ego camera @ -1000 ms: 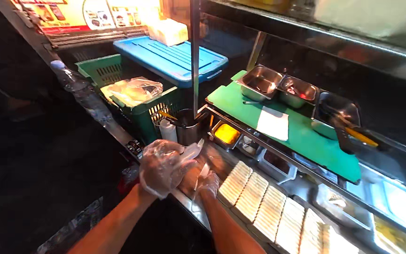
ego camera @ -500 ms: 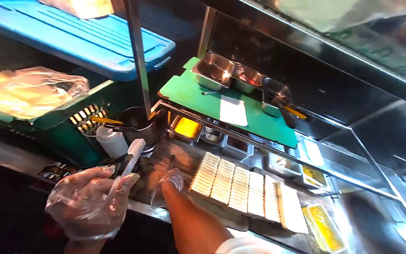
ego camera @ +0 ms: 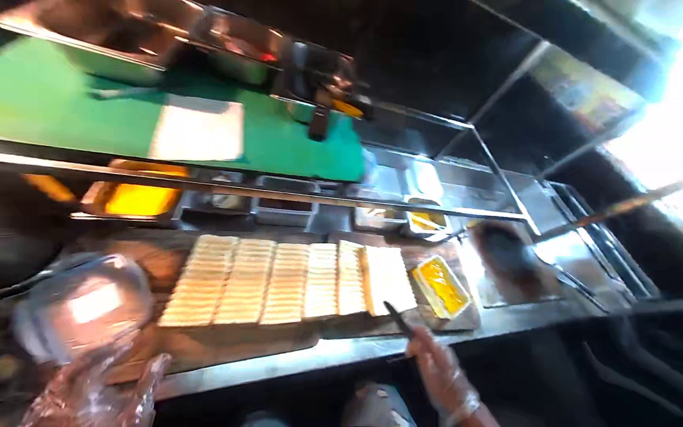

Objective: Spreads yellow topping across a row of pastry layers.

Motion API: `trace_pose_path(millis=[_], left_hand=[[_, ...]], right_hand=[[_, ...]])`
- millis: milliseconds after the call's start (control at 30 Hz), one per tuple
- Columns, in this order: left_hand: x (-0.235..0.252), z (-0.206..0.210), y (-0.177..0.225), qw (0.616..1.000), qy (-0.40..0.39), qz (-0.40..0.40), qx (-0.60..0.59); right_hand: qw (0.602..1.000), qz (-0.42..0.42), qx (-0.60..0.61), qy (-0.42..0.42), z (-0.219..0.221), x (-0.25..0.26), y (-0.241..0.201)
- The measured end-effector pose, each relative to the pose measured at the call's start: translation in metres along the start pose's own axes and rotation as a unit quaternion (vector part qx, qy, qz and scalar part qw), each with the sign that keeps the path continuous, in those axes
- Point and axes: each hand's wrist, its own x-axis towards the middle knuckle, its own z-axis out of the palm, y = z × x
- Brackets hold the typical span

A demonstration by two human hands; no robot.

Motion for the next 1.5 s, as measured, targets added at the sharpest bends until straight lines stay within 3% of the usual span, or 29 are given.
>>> trace_pose_path(millis=[67,100,200,300,367,467,533,633,700,833,933,1000,1067,1200,1300,1367,1433,1500], left_hand=[[-0.023,0.022,0.087,0.982,-0.029,-0.016,-0.188],[-0.034,0.035,0.137,0.949,-0.075,-0.043,-0.302],[-0.058,0.095,0.292,0.804,-0.268,-0.196,-0.493],[-0.062,0.182,0.407,0.685,-0.39,-0.37,-0.492],[-0.056,0.233,0.455,0.656,-0.401,-0.456,-0.449],[-0.054,0.277,0.498,0.656,-0.379,-0.515,-0.401],[-0.056,0.286,0.514,0.655,-0.336,-0.546,-0.4],[-0.064,0.283,0.526,0.612,-0.273,-0.607,-0.428],[-0.071,0.282,0.533,0.583,-0.23,-0.628,-0.463],[-0.08,0.285,0.54,0.57,-0.148,-0.629,-0.507],[-0.08,0.285,0.543,0.565,-0.116,-0.632,-0.517],[-0.08,0.285,0.544,0.567,-0.118,-0.63,-0.517],[-0.08,0.283,0.543,0.565,-0.131,-0.629,-0.518],[-0.085,0.262,0.531,0.545,-0.161,-0.64,-0.517],[-0.099,0.237,0.508,0.559,-0.158,-0.631,-0.514],[-0.108,0.224,0.492,0.571,-0.139,-0.634,-0.502],[-0.116,0.214,0.478,0.59,-0.121,-0.627,-0.495],[-0.12,0.207,0.467,0.599,-0.103,-0.624,-0.491]], right_hand=[[0.994,0.047,-0.097,0.015,-0.08,0.013,0.055],[0.984,0.074,-0.16,-0.015,-0.118,0.025,0.073],[0.923,0.121,-0.327,-0.16,-0.196,0.083,0.111],[0.881,0.042,-0.405,-0.24,-0.224,0.136,0.139],[0.863,-0.046,-0.424,-0.27,-0.227,0.16,0.161],[0.834,-0.138,-0.426,-0.322,-0.227,0.18,0.177],[0.806,-0.176,-0.431,-0.366,-0.229,0.186,0.181],[0.766,-0.202,-0.444,-0.42,-0.232,0.194,0.178],[0.736,-0.205,-0.458,-0.454,-0.229,0.199,0.172],[0.717,-0.169,-0.434,-0.519,-0.207,0.213,0.169],[0.757,-0.097,-0.323,-0.559,-0.197,0.226,0.19],[0.793,-0.021,-0.184,-0.58,-0.2,0.229,0.211],[0.803,0.065,-0.018,-0.593,-0.205,0.224,0.233],[0.825,0.178,0.161,-0.512,-0.217,0.19,0.241],[0.836,0.15,0.252,-0.463,-0.206,0.18,0.219],[0.87,0.093,0.258,-0.409,-0.179,0.182,0.2],[0.93,0.005,0.166,-0.329,-0.148,0.189,0.173],[0.96,-0.086,0.003,-0.268,-0.116,0.202,0.147]])
